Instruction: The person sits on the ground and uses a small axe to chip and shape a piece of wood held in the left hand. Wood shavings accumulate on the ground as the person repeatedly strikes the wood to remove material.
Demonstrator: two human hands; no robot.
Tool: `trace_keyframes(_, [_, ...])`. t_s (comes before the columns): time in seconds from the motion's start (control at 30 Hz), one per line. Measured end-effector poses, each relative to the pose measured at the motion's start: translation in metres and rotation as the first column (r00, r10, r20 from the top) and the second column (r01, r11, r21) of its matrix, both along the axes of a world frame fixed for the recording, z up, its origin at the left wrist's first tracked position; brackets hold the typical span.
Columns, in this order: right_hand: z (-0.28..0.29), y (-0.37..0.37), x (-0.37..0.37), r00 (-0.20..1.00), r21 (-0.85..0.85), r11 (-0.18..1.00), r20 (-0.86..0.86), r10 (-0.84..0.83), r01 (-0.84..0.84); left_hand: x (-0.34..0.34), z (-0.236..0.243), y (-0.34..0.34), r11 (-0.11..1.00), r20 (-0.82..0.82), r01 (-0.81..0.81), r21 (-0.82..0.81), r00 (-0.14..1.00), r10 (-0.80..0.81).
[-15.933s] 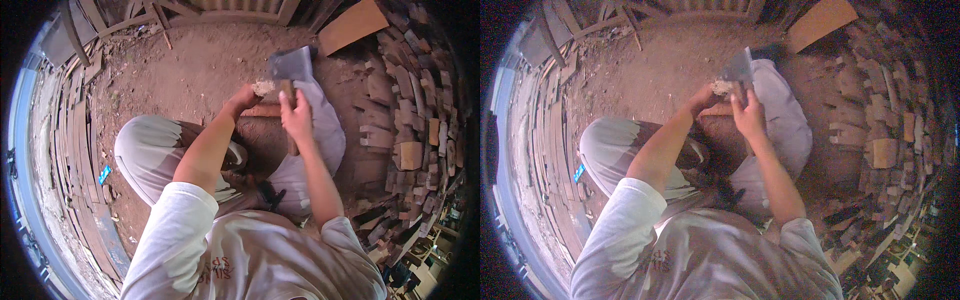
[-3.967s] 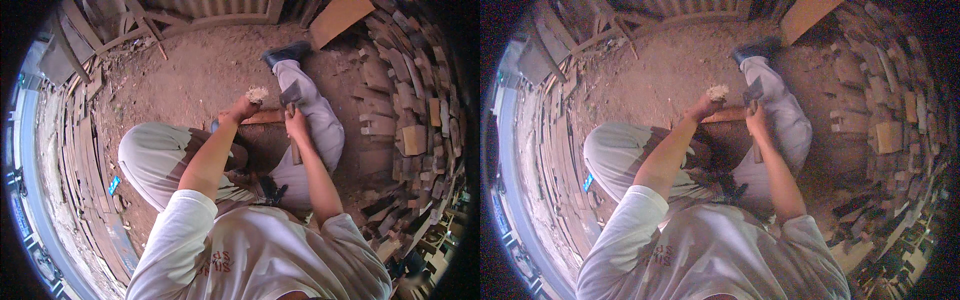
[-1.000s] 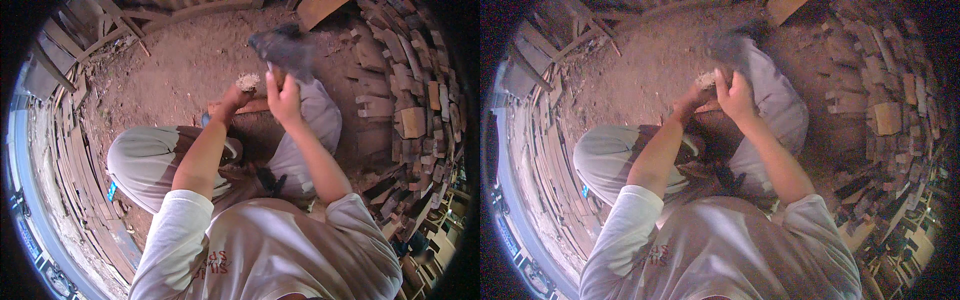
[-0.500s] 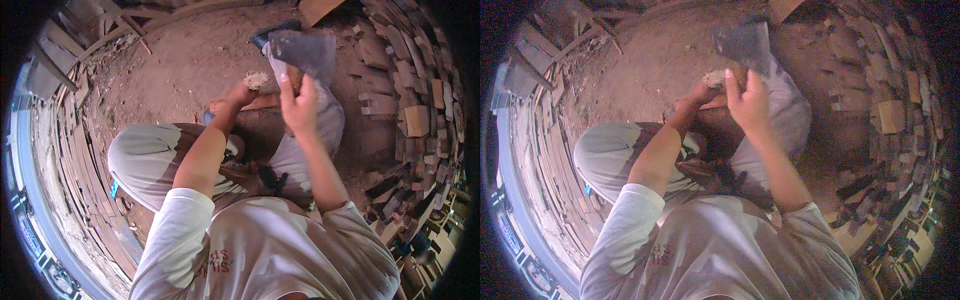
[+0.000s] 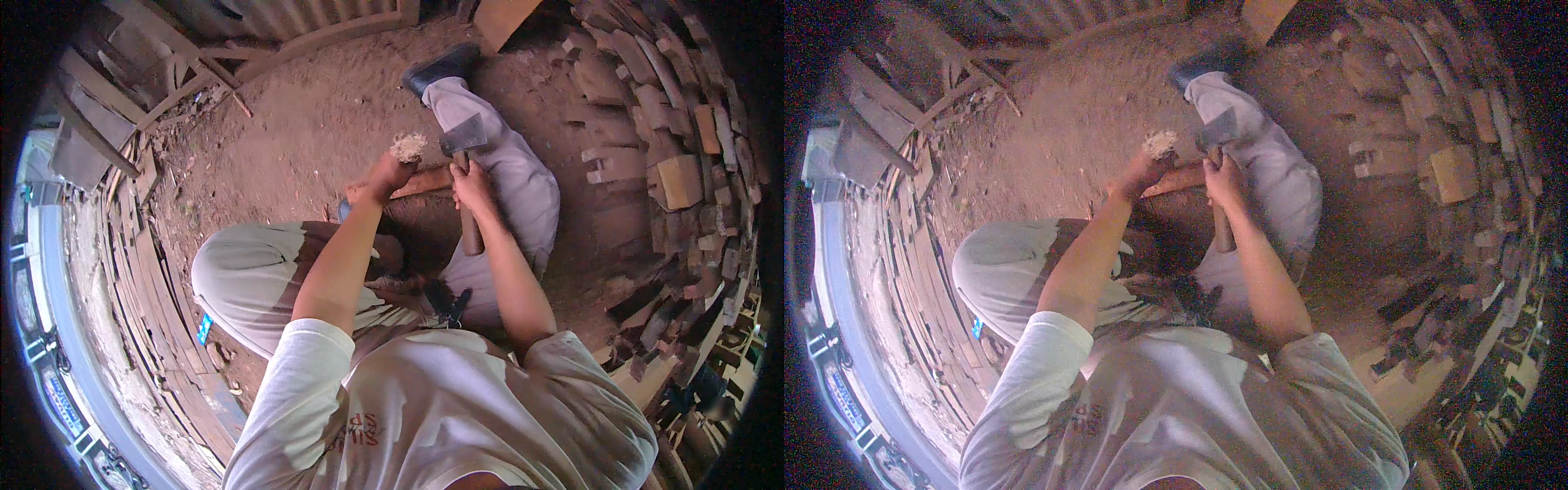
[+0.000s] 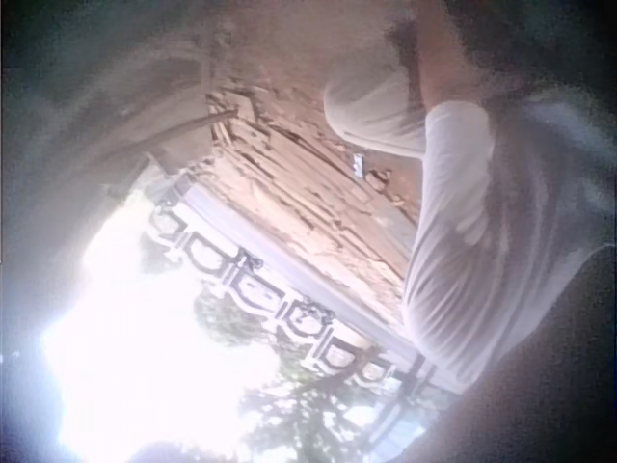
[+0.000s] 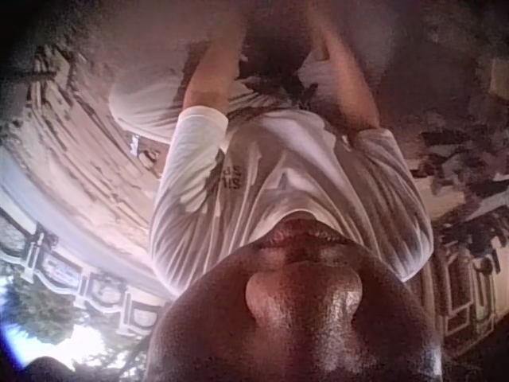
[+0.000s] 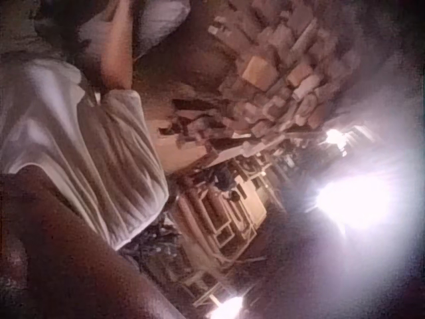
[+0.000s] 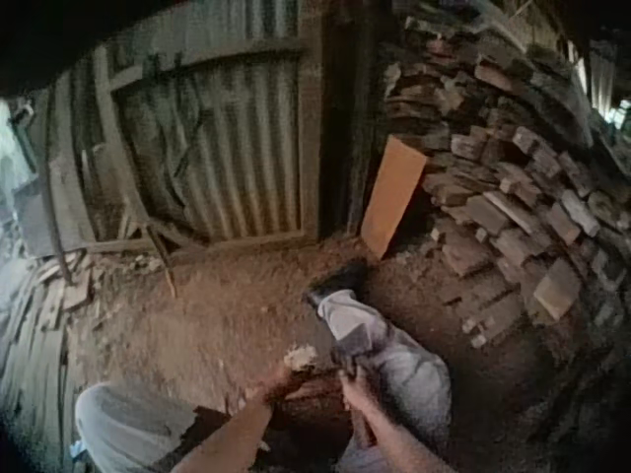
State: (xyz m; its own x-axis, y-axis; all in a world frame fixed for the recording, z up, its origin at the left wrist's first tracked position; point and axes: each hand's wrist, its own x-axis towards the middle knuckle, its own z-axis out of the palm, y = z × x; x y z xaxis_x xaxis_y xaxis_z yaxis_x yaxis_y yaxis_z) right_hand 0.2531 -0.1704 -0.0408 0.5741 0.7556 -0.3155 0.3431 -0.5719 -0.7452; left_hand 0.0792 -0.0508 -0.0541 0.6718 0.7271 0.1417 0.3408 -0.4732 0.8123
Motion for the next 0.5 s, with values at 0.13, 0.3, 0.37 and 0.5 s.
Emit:
trace_keyframes(0.13, [0.045,-0.001,-0.018,0.992,-0.284,0.951,-0.041,0.120,-0.127,-0.018,-0.031,0.005,0.998,-0.014,-0.059,0.017,0.998,0.060])
trace_keyframes(0.3, [0.037,0.000,-0.023,0.969,-0.527,0.823,-0.008,0.246,-0.213,-0.008,0.001,-0.006,0.998,0.061,-0.007,-0.061,0.998,0.011])
trace_keyframes(0.37, [0.037,-0.002,-0.024,0.961,-0.464,0.852,0.004,0.277,-0.243,-0.003,0.011,-0.003,0.999,-0.050,0.019,0.048,0.999,-0.017])
trace_keyframes(0.5, [0.046,-0.005,-0.022,0.953,-0.273,0.920,0.030,0.300,-0.281,0.006,0.021,0.000,1.000,-0.107,0.007,0.016,0.994,-0.005])
